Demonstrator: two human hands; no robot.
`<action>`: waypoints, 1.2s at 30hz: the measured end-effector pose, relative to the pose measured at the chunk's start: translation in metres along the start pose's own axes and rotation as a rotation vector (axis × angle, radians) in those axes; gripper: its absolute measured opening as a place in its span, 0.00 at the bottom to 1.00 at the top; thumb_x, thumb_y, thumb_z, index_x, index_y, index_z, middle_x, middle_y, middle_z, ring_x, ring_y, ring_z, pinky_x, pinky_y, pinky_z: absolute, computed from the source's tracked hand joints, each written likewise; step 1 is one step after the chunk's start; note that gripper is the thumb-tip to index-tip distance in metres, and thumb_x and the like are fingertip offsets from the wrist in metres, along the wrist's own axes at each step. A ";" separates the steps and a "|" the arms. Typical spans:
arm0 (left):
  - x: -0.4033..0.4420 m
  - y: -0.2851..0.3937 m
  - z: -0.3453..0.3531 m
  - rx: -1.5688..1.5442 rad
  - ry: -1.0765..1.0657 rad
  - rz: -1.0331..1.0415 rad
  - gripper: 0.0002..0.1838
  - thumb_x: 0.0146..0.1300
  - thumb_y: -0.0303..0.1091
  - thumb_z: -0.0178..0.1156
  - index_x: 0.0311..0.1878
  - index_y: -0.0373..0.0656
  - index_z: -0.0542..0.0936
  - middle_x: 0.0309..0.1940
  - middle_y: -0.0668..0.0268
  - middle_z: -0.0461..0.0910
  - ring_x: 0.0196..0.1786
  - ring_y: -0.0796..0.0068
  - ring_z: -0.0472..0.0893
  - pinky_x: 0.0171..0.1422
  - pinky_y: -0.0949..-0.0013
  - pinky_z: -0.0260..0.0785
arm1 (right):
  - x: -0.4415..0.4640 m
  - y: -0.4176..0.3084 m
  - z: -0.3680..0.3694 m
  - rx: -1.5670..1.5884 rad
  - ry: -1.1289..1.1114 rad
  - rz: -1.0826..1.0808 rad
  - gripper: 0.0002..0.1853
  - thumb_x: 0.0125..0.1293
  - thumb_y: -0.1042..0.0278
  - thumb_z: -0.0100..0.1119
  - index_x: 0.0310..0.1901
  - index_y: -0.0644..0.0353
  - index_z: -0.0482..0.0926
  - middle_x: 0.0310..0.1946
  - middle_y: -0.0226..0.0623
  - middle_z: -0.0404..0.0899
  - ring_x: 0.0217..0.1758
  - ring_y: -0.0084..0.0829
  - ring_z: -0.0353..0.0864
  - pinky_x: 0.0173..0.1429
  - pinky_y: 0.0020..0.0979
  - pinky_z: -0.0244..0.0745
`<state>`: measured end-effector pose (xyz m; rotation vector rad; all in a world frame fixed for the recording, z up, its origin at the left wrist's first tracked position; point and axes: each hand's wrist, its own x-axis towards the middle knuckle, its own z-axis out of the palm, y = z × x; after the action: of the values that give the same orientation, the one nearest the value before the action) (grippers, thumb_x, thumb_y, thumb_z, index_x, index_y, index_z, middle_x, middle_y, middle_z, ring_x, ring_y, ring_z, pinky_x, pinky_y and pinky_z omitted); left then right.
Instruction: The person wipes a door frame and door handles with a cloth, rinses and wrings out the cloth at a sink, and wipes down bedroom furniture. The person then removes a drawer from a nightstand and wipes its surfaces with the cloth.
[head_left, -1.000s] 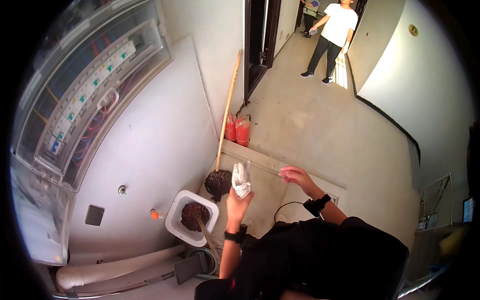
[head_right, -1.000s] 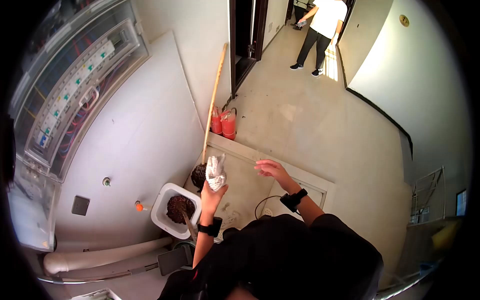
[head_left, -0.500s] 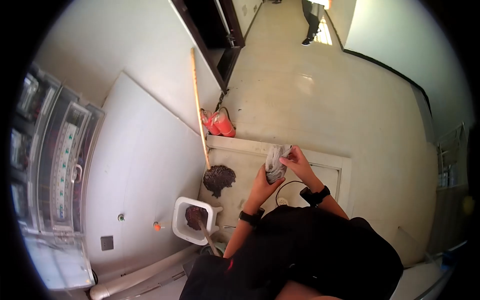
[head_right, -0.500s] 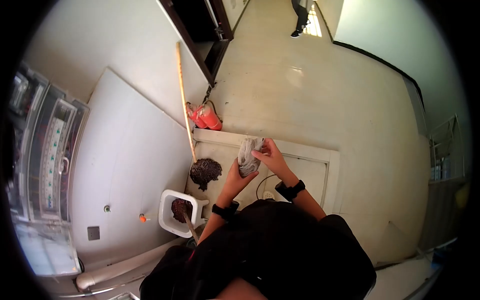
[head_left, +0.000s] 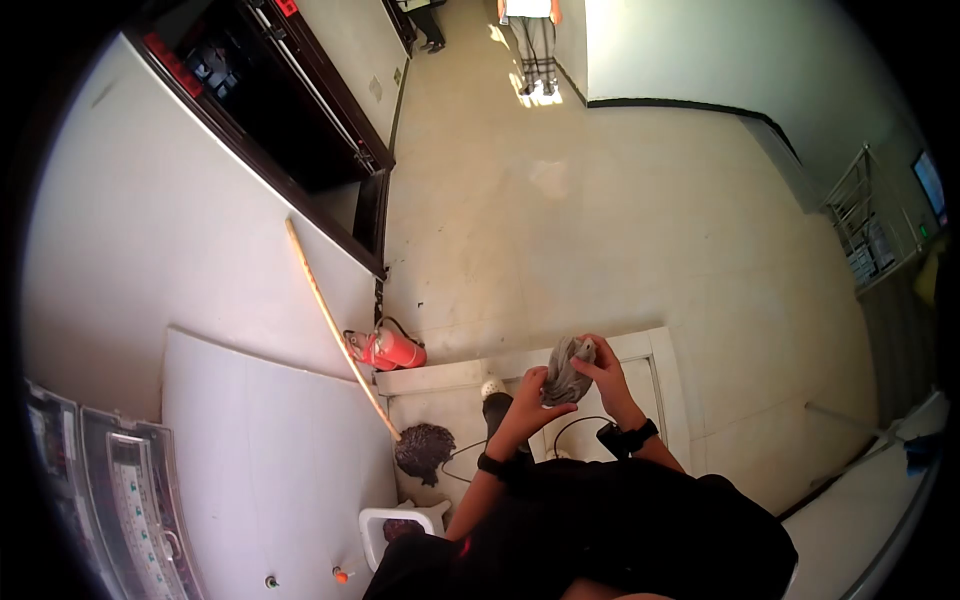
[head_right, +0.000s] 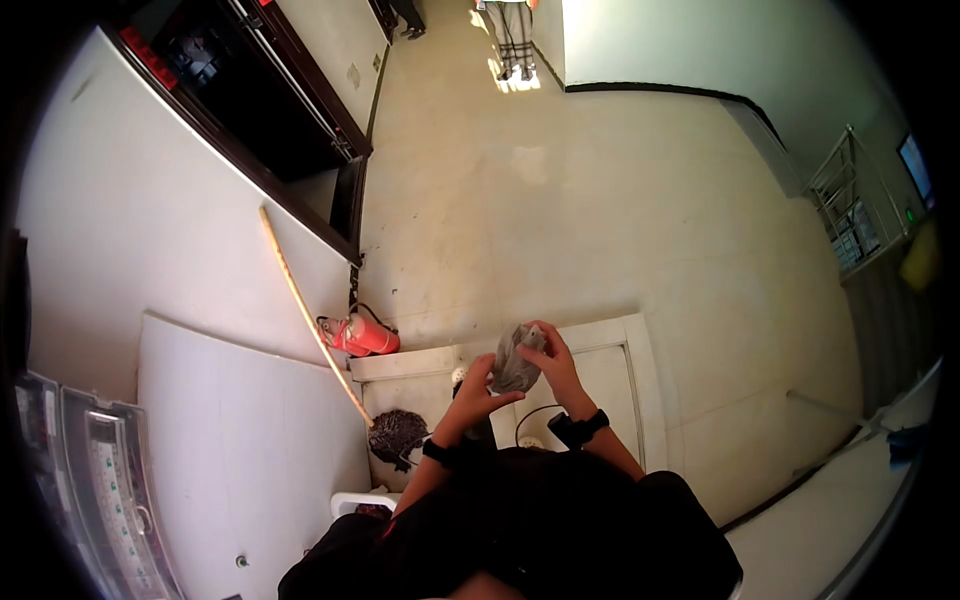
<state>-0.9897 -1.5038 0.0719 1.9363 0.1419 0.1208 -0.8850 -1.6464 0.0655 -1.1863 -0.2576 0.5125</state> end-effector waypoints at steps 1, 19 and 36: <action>0.011 -0.007 -0.005 -0.009 0.005 0.003 0.35 0.49 0.45 0.73 0.54 0.33 0.71 0.48 0.56 0.72 0.55 0.64 0.72 0.54 0.64 0.70 | 0.011 0.000 0.004 -0.017 -0.048 0.053 0.20 0.61 0.73 0.61 0.55 0.56 0.70 0.45 0.30 0.75 0.49 0.22 0.73 0.53 0.25 0.69; 0.211 -0.092 -0.337 0.226 0.598 -0.198 0.21 0.45 0.38 0.71 0.35 0.36 0.72 0.33 0.53 0.76 0.40 0.51 0.76 0.42 0.58 0.68 | 0.362 0.016 0.276 -0.155 -0.497 0.193 0.21 0.63 0.77 0.56 0.57 0.56 0.68 0.48 0.31 0.73 0.50 0.24 0.73 0.55 0.25 0.68; 0.371 -0.133 -0.477 -0.011 0.940 -0.054 0.15 0.61 0.32 0.61 0.50 0.37 0.76 0.59 0.55 0.73 0.62 0.63 0.71 0.65 0.66 0.60 | 0.605 0.047 0.351 -0.121 -0.593 0.376 0.08 0.69 0.68 0.54 0.38 0.62 0.69 0.35 0.32 0.78 0.38 0.20 0.77 0.47 0.24 0.75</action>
<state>-0.7011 -0.9588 0.1264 1.7209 0.8051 0.9849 -0.5363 -1.0393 0.1051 -1.1829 -0.5826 1.1943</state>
